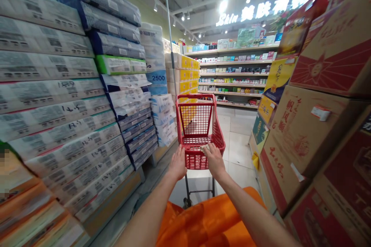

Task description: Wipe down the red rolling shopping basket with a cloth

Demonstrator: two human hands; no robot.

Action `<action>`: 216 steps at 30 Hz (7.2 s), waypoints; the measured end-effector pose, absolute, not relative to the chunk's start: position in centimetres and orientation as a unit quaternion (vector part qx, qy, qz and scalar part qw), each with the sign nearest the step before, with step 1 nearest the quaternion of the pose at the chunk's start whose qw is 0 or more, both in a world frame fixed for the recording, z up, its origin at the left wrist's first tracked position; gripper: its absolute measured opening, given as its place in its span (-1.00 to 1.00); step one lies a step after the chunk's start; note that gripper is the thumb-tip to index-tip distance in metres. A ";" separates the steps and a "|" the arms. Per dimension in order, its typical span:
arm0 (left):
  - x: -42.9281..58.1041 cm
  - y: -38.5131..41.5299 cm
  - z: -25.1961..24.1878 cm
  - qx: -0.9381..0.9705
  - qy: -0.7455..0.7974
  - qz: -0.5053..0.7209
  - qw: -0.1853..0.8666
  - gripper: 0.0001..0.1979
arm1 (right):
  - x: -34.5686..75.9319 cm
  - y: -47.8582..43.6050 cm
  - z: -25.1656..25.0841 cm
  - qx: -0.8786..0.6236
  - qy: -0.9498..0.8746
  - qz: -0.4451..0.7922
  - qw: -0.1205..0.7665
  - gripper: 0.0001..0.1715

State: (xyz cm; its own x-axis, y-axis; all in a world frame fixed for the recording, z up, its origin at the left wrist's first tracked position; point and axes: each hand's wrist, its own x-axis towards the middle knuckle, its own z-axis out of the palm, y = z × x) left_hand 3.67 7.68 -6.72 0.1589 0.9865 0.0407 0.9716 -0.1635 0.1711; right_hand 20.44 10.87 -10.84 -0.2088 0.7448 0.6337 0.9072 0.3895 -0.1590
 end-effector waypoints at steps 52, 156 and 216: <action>4.5 4.0 -10.3 0.262 0.556 0.465 0.637 -0.85 | 16.4 3.7 -15.5 -0.329 -0.861 -0.088 0.378 -0.33; 2.0 6.5 -6.7 0.736 0.675 0.042 -0.018 -0.38 | 18.9 10.2 -11.2 -0.436 -0.800 -0.109 0.397 -0.58; 6.1 5.9 -7.2 0.787 0.614 0.011 -0.055 -0.25 | 26.0 10.8 -12.4 -0.497 -0.728 -0.202 0.427 -0.57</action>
State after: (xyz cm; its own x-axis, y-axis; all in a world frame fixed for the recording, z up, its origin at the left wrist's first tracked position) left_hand 6.11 5.91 -7.20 0.2460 0.9656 0.0838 0.9680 -0.2402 -0.0727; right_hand 26.02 10.78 -12.41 -0.1411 0.5503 0.8229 0.8959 0.4248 -0.1304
